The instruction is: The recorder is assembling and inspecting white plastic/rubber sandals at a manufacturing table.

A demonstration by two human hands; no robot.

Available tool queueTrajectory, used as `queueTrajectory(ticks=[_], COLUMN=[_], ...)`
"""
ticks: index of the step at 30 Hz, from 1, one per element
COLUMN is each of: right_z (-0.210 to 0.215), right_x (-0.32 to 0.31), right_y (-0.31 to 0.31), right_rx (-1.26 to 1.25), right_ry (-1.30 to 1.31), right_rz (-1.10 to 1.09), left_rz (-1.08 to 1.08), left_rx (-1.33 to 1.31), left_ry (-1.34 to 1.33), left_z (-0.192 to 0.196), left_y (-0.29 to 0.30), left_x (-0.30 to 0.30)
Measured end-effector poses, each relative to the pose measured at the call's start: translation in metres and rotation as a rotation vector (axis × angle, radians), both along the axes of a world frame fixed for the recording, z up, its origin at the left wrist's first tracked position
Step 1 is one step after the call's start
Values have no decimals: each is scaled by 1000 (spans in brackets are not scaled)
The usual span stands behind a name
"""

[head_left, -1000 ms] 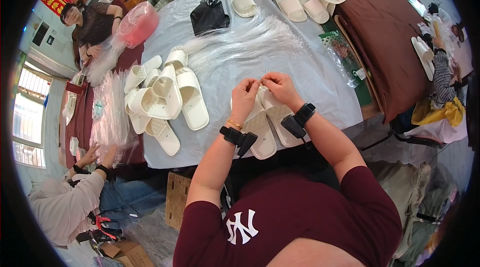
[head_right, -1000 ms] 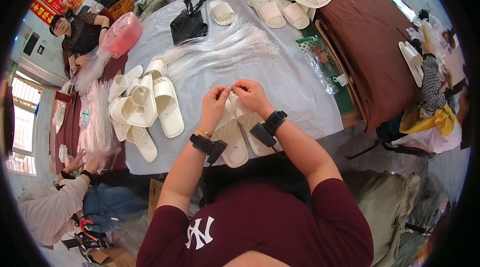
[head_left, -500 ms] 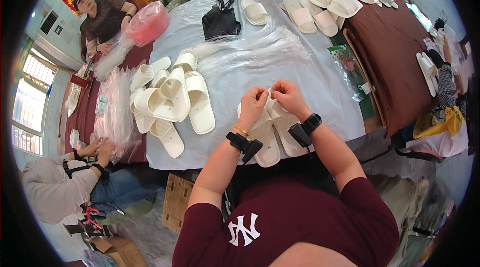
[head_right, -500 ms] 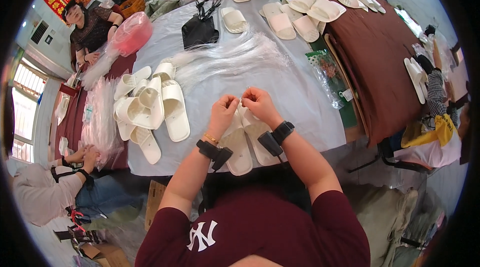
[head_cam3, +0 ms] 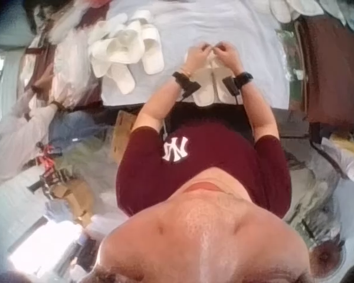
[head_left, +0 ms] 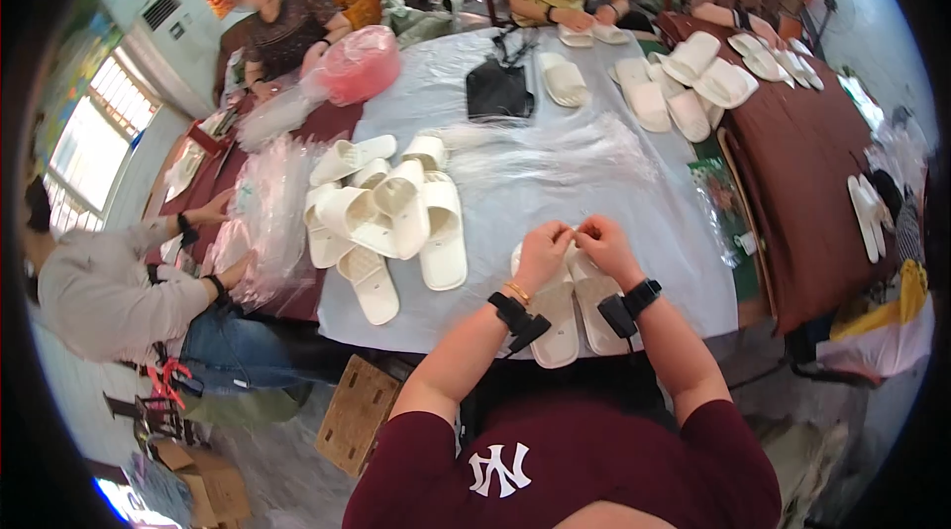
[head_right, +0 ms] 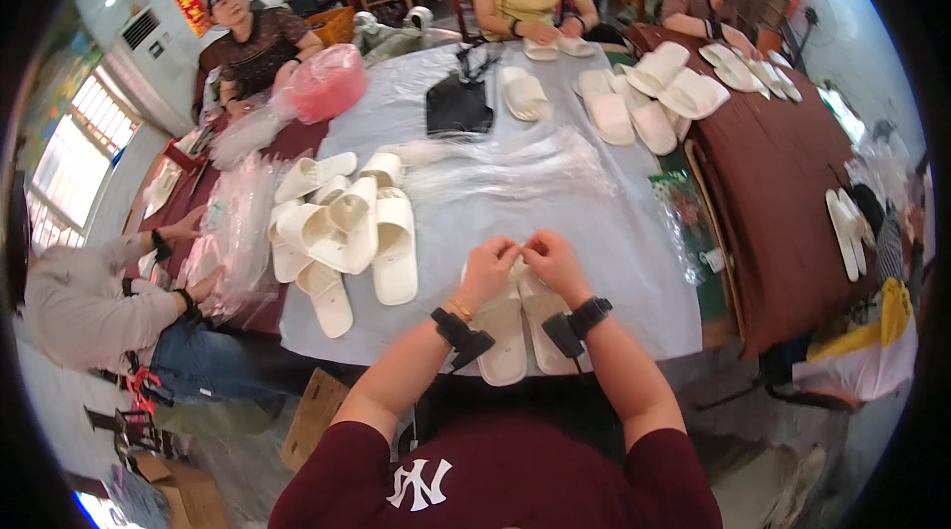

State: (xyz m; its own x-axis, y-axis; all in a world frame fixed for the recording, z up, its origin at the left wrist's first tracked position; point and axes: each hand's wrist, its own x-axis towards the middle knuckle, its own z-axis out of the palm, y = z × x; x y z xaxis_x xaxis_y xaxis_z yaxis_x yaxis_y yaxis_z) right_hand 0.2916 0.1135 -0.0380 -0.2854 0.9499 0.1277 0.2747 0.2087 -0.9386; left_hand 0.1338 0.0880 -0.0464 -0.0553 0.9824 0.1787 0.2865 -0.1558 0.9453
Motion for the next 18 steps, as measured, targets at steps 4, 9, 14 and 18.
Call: queueTrajectory(ticks=[4, 9, 14, 18], right_z=[-12, -32, -40, -21], right_x=[0, 53, 83, 61], right_y=[2, 5, -15, -44], right_rx=[79, 113, -48, -116], right_ry=[102, 101, 35, -51], right_rz=[-104, -267, -293, -189], left_rz=[137, 69, -133, -87], left_rx=[394, 286, 134, -83], left_ry=[327, 310, 534, 737], left_z=[-2, 31, 31, 27], left_y=[-3, -57, -105, -102], left_x=[-2, -8, -5, 2])
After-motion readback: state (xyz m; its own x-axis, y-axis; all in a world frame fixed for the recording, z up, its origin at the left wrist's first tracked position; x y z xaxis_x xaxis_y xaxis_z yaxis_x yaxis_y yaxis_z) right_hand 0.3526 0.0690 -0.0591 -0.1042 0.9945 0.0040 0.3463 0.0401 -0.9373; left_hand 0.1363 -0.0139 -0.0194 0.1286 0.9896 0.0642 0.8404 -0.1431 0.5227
